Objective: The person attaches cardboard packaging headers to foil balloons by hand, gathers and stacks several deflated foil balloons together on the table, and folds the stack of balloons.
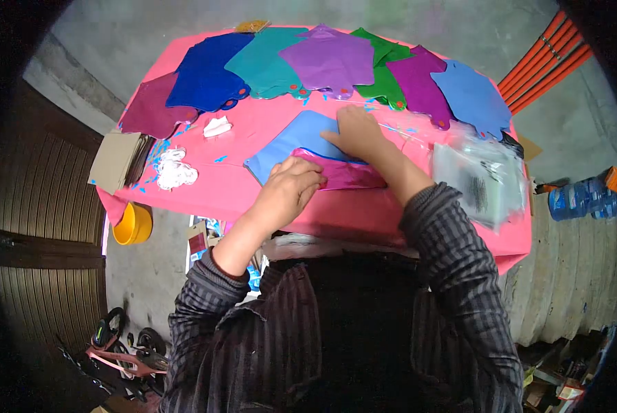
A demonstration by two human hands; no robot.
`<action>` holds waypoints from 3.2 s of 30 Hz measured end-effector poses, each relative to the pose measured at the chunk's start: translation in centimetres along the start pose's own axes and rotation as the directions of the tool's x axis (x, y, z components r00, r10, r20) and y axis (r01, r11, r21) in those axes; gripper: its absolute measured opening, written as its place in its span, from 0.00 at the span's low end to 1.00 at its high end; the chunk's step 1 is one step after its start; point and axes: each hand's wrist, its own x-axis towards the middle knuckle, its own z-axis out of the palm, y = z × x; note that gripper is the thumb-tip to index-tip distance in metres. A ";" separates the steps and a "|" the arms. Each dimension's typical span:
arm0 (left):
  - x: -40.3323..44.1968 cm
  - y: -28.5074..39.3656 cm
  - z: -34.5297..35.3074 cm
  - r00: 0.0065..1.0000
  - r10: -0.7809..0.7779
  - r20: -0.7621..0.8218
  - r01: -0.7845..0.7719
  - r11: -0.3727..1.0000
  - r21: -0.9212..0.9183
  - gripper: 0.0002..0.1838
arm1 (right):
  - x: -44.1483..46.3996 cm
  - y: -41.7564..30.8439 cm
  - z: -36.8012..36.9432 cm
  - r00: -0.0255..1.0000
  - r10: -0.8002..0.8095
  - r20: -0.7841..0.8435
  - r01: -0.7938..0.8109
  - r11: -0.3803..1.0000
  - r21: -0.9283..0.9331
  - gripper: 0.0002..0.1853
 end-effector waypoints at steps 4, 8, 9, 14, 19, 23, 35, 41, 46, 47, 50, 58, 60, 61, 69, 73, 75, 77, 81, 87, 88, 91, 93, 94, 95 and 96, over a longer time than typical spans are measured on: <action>0.1 0.1 -0.2 1.000 -0.001 0.002 0.001 1.000 0.005 0.08 | 1.5 0.0 -1.0 0.989 0.055 0.140 -0.063 0.997 0.052 0.30; 0.1 0.0 -0.1 1.000 0.005 0.002 -0.005 1.000 0.003 0.08 | 2.1 0.9 -2.2 0.954 0.033 0.297 -0.087 0.982 0.170 0.30; 0.0 0.0 -0.1 1.000 0.008 -0.002 -0.008 1.000 0.004 0.09 | 2.2 1.3 -2.4 0.953 0.034 0.301 -0.107 0.968 0.228 0.29; 0.0 -0.2 0.1 1.000 0.008 -0.020 -0.008 1.000 0.007 0.09 | 2.9 1.9 -4.8 0.797 -0.051 0.602 -0.238 0.889 0.391 0.23; -0.2 -0.1 0.0 1.000 0.002 -0.020 -0.003 1.000 -0.012 0.10 | 3.1 2.5 -4.5 0.775 -0.221 0.592 -0.238 0.766 0.597 0.17; -0.4 0.1 0.0 0.999 0.006 -0.041 -0.006 1.000 -0.010 0.11 | 1.9 2.7 -4.9 0.898 -0.158 0.410 0.017 0.945 0.328 0.10; -0.4 3.4 -0.6 0.878 -0.364 -0.312 0.347 0.931 -0.113 0.14 | -4.8 -0.1 -4.0 0.654 -0.748 0.116 0.744 0.607 -0.280 0.03; -1.4 1.0 -0.4 0.969 -0.095 -0.227 0.115 0.990 0.077 0.15 | -4.9 0.5 -3.1 0.639 -0.764 0.087 0.743 0.583 -0.330 0.03; -1.5 0.9 -0.4 0.982 -0.114 -0.152 0.127 0.989 0.078 0.15 | -4.7 1.3 -3.2 0.780 -0.610 0.142 0.612 0.697 -0.374 0.04; -1.5 1.0 -0.4 0.982 -0.116 -0.148 0.129 0.989 0.078 0.14 | -4.6 1.6 -3.2 0.780 -0.609 0.143 0.612 0.697 -0.373 0.04; -1.5 1.0 -0.4 0.982 -0.122 -0.147 0.134 0.988 0.078 0.13 | -4.2 2.7 -3.4 0.879 -0.439 0.186 0.476 0.800 -0.365 0.06; -1.6 0.9 -0.2 0.977 -0.128 -0.170 0.136 0.990 0.039 0.13 | -4.1 3.7 -4.2 0.925 -0.076 0.371 0.248 0.862 -0.443 0.07; -1.6 0.9 -0.3 0.978 -0.114 -0.175 0.128 0.989 0.072 0.13 | -4.9 3.5 -4.9 0.955 -0.054 0.291 0.194 0.857 -0.477 0.07; -1.6 0.9 -0.3 0.979 -0.106 -0.176 0.123 0.988 0.089 0.13 | -5.3 3.3 -5.4 0.978 -0.029 0.205 0.132 0.852 -0.506 0.06; -1.5 1.0 -0.2 0.981 -0.109 -0.158 0.121 0.990 0.073 0.13 | -6.4 -3.0 -1.9 0.908 -0.388 -0.160 0.397 0.918 0.026 0.23; -1.6 0.8 -0.6 0.987 -0.091 -0.134 0.106 0.989 0.108 0.14 | -6.2 -3.2 0.5 0.947 -0.321 -0.033 0.322 0.946 0.041 0.32; -1.4 0.4 -1.2 0.989 -0.120 -0.091 0.129 0.987 0.099 0.15 | -6.2 -3.1 1.1 0.959 -0.282 0.035 0.280 0.959 0.050 0.33; -0.9 0.0 -1.8 0.986 -0.166 0.004 0.165 0.984 0.072 0.17 | -6.4 -2.8 1.7 0.957 -0.291 0.011 0.290 0.955 0.053 0.33; 0.9 -0.4 -1.6 0.994 0.009 -0.110 0.023 0.958 0.285 0.20 | -6.4 -2.9 1.6 0.955 -0.296 -0.013 0.296 0.954 0.055 0.33; 0.3 -1.1 -1.1 0.993 -0.092 0.072 0.078 0.980 0.183 0.22 | -7.9 -1.9 1.0 0.968 -0.250 -0.032 0.252 0.962 0.104 0.33; 0.3 -1.1 -1.2 0.992 -0.099 0.076 0.083 0.979 0.186 0.22 | -8.5 -1.4 0.8 0.981 -0.195 -0.026 0.196 0.978 0.076 0.33; 0.2 -1.1 -1.2 0.992 -0.107 0.072 0.091 0.976 0.199 0.23 | -9.6 -0.1 -0.5 0.996 -0.088 -0.025 0.088 0.996 0.016 0.32; 0.1 -1.1 -1.1 0.992 -0.113 0.059 0.098 0.972 0.215 0.23 | -10.1 0.6 -1.6 0.999 -0.005 0.040 0.008 0.998 -0.067 0.31; 0.1 -1.1 -1.0 0.992 -0.113 0.057 0.098 0.971 0.216 0.23 | -10.3 0.8 -2.0 0.997 0.039 0.068 -0.031 0.993 -0.110 0.31; 0.0 -1.1 -1.0 0.993 -0.107 0.048 0.093 0.967 0.237 0.23 | -10.5 1.0 -2.3 0.997 0.037 0.065 -0.030 0.993 -0.111 0.31; 0.0 -1.2 -0.9 0.994 -0.102 0.039 0.089 0.962 0.257 0.23 | -10.6 1.2 -2.5 1.000 0.019 0.022 -0.015 0.986 -0.168 0.31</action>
